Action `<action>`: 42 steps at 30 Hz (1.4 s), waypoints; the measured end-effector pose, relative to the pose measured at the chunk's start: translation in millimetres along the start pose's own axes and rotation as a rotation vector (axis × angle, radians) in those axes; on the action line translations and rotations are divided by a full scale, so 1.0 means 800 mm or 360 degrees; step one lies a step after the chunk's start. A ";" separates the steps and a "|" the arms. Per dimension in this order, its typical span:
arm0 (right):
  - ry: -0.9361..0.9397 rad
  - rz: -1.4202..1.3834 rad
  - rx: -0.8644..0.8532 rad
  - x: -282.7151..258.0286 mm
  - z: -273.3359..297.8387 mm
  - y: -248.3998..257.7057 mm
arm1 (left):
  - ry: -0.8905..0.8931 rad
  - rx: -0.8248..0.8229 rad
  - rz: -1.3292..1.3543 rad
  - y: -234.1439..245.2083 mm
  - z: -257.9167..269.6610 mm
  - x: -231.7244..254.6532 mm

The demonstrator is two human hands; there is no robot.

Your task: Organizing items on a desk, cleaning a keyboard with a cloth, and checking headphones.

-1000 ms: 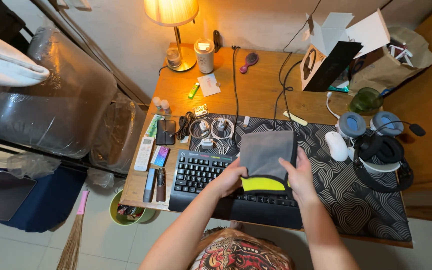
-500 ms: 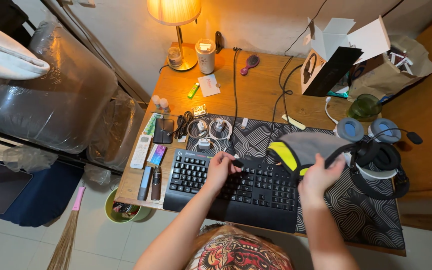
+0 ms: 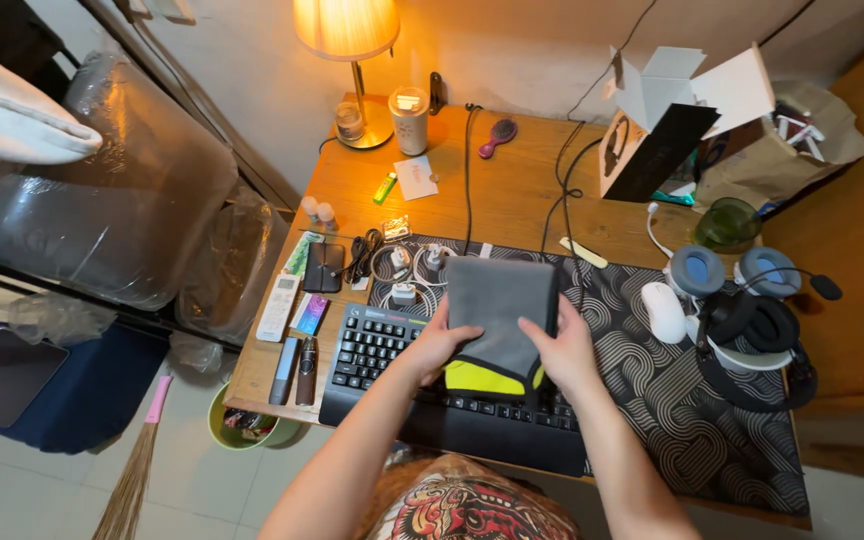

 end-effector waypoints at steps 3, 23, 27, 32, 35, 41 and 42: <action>-0.0053 0.0198 0.0035 0.015 -0.004 -0.018 | -0.0175 -0.0064 -0.0316 0.029 -0.012 0.002; -0.0443 -0.0396 -0.0154 0.032 -0.064 -0.101 | -0.0010 -0.0245 0.0076 0.137 -0.060 0.040; -0.0467 -0.0588 -0.0380 0.050 -0.056 -0.109 | -0.0209 -0.0654 0.0159 0.131 -0.057 0.065; -0.0443 -0.0604 -0.0452 0.031 -0.045 -0.096 | 0.0317 -0.0693 0.0478 0.076 -0.030 0.111; -0.0232 -0.0328 -0.0501 0.040 -0.043 -0.090 | 0.0607 -0.0473 -0.0132 0.086 -0.043 0.086; -0.0393 -0.0321 -0.0243 0.034 -0.037 -0.090 | 0.0540 -0.0748 -0.0863 0.119 -0.081 0.061; -0.0543 -0.0452 -0.0121 0.037 -0.037 -0.087 | 0.0450 -0.0851 -0.0786 0.123 -0.091 0.058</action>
Point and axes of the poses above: each hand's wrist, its own z-axis away from the middle knuckle, its own y-axis out of the back of the hand, x = y × z, the point moved 5 cm from there along -z, towards the middle knuckle, and after that the axes turned 7 degrees about -y, right-handed, at the moved point
